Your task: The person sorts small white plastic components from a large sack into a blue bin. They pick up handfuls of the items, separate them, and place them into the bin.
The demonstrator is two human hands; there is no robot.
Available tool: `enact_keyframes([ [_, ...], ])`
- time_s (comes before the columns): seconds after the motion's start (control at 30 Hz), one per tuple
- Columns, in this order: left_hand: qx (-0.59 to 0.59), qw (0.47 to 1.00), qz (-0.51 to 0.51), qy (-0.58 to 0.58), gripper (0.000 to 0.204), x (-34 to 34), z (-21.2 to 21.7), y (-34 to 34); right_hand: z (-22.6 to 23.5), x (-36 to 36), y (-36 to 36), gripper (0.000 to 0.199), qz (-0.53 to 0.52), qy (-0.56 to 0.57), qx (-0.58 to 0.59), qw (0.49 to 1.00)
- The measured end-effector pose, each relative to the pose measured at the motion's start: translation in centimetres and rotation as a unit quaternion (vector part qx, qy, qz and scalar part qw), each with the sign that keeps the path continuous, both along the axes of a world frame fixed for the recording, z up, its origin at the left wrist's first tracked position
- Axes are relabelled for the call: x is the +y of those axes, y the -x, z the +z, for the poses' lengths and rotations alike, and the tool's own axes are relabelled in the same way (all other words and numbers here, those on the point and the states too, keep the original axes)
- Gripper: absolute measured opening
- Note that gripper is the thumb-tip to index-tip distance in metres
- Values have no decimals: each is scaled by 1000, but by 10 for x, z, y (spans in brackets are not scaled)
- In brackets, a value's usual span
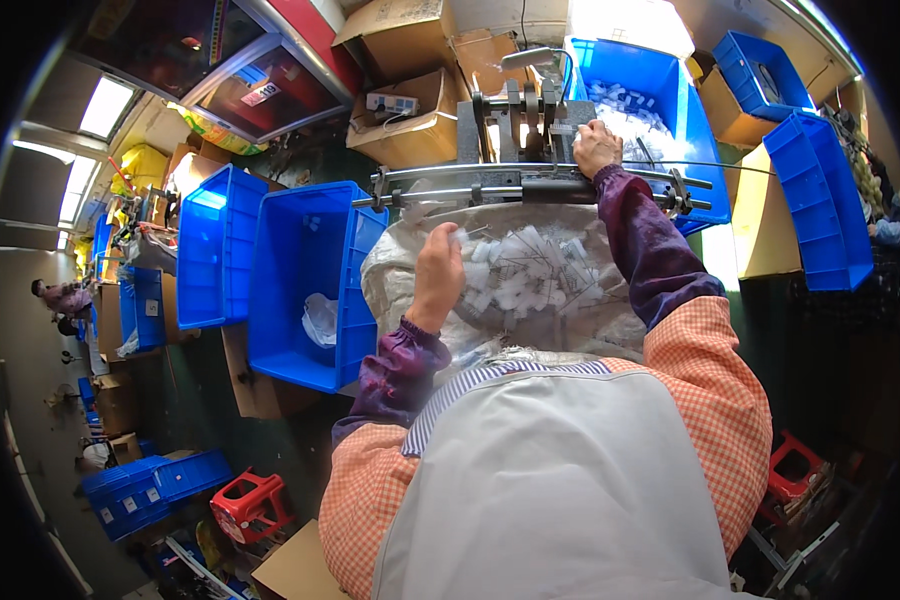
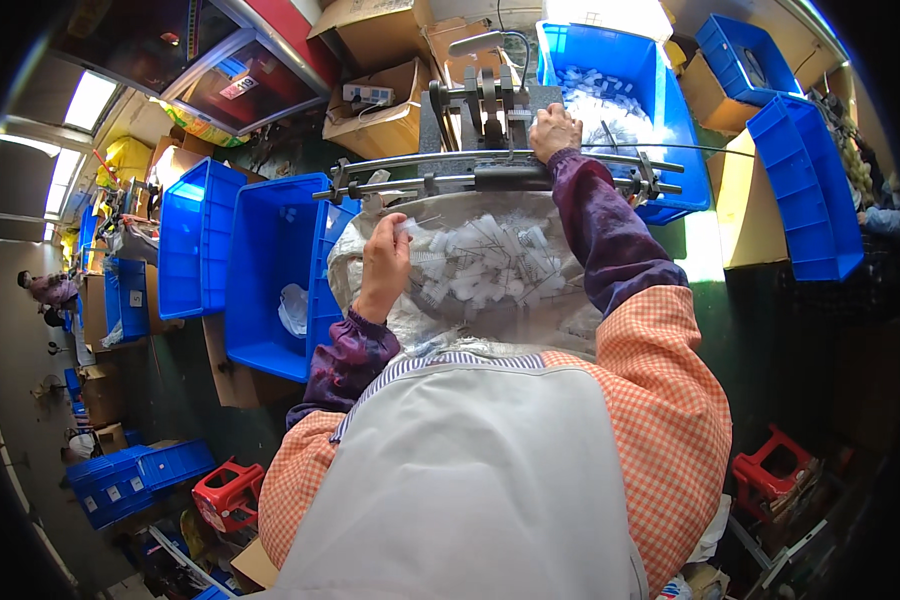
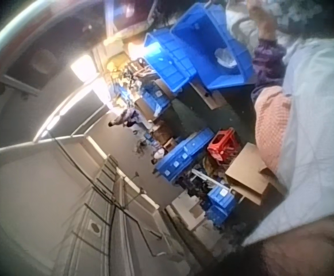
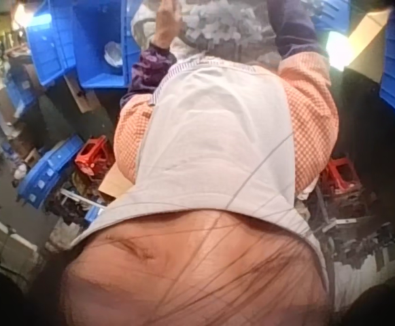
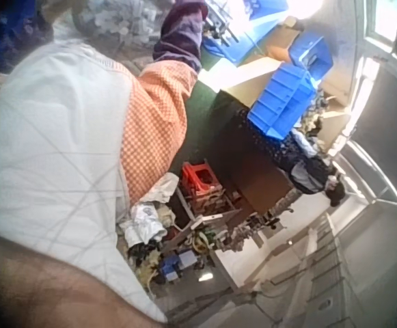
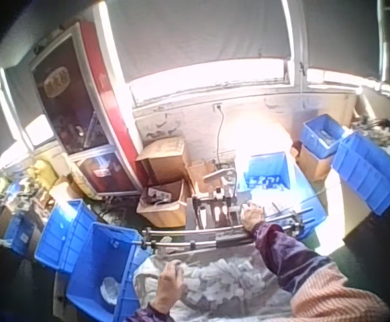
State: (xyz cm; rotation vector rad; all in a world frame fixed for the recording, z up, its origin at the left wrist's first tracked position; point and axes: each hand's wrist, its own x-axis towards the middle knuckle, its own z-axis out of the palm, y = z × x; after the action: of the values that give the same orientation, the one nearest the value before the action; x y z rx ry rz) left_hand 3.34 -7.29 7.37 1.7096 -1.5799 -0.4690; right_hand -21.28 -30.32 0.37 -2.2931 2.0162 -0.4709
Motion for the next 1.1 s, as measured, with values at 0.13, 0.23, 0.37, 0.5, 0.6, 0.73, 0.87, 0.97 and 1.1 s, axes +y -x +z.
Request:
enact_keyframes([
  [0.13,42,998,-43,-1,17,-6,13,15,-9,-24,28,25,-2,-55,1,998],
  [0.23,83,994,-70,8,15,-7,24,32,32,-21,33,31,-23,-65,73,995],
  [0.37,76,991,-96,48,14,-17,30,50,58,-10,58,53,-166,47,-14,985],
  [0.5,32,989,-102,100,16,-35,22,58,100,61,26,42,216,-150,-205,943],
  [0.6,-4,980,-121,157,22,-47,21,67,85,102,9,41,418,-289,-343,790],
  [0.73,29,994,-101,19,36,-30,21,61,42,68,6,24,298,-218,-393,842],
  [0.87,-280,949,-116,-92,42,2,-22,18,25,18,9,19,64,33,-115,991],
  [0.97,-314,932,-117,-138,35,14,-49,6,9,1,3,18,42,60,-42,996],
  [1.1,-280,945,-106,-130,24,14,-60,6,-2,-8,-1,19,30,48,-10,998],
])
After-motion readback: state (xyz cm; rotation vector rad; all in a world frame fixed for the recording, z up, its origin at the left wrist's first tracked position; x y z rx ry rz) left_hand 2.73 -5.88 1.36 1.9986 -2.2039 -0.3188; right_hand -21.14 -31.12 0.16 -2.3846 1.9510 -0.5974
